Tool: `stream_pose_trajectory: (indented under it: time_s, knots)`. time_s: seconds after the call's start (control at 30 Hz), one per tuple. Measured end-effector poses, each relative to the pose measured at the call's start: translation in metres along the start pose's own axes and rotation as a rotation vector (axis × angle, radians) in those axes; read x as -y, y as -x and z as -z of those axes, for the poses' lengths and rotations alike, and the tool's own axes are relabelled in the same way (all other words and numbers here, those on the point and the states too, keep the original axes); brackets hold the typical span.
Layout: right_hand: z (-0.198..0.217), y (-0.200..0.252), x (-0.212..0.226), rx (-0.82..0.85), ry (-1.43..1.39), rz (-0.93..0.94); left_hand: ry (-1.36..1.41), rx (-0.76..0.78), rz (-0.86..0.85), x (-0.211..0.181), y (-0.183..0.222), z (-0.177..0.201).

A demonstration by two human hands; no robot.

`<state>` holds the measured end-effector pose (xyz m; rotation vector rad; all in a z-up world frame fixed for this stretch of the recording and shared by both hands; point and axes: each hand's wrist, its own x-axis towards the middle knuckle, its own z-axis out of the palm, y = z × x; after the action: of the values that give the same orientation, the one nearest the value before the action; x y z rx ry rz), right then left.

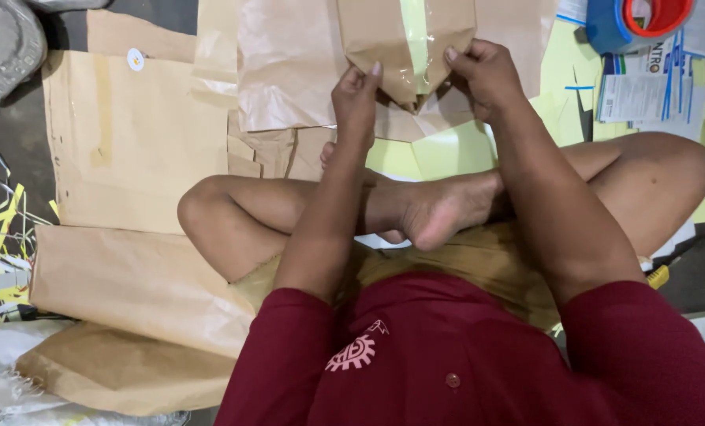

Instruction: The recorder is wrapping stacks of printed cards in brown paper and securing the packages with tape.

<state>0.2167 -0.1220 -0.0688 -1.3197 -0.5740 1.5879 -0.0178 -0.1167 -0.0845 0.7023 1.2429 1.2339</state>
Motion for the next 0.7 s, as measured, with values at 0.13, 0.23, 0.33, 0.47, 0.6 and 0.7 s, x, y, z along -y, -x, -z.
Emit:
stream_pose_trajectory:
  time_s: [0.13,0.23,0.33,0.47,0.6,0.7]
  knots:
    - [0.008,-0.014,-0.015,0.027,0.080,0.003,-0.232,0.005,0.027,0.011,-0.003,0.007]
    - [0.002,-0.018,-0.010,0.034,0.075,0.081,-0.220,0.052,-0.133,-0.001,-0.002,-0.003]
    - [-0.002,-0.011,-0.009,-0.019,0.195,0.123,-0.289,0.009,-0.162,0.009,-0.002,-0.005]
    - [-0.004,-0.008,-0.013,-0.020,0.301,0.101,-0.495,-0.025,-0.228,0.011,-0.002,-0.005]
    - [-0.018,-0.003,-0.005,-0.075,0.427,0.213,-0.782,-0.141,-0.273,0.002,-0.005,-0.012]
    - [-0.020,-0.001,-0.007,-0.156,0.604,0.307,-0.836,-0.162,-0.284,0.001,0.000,-0.016]
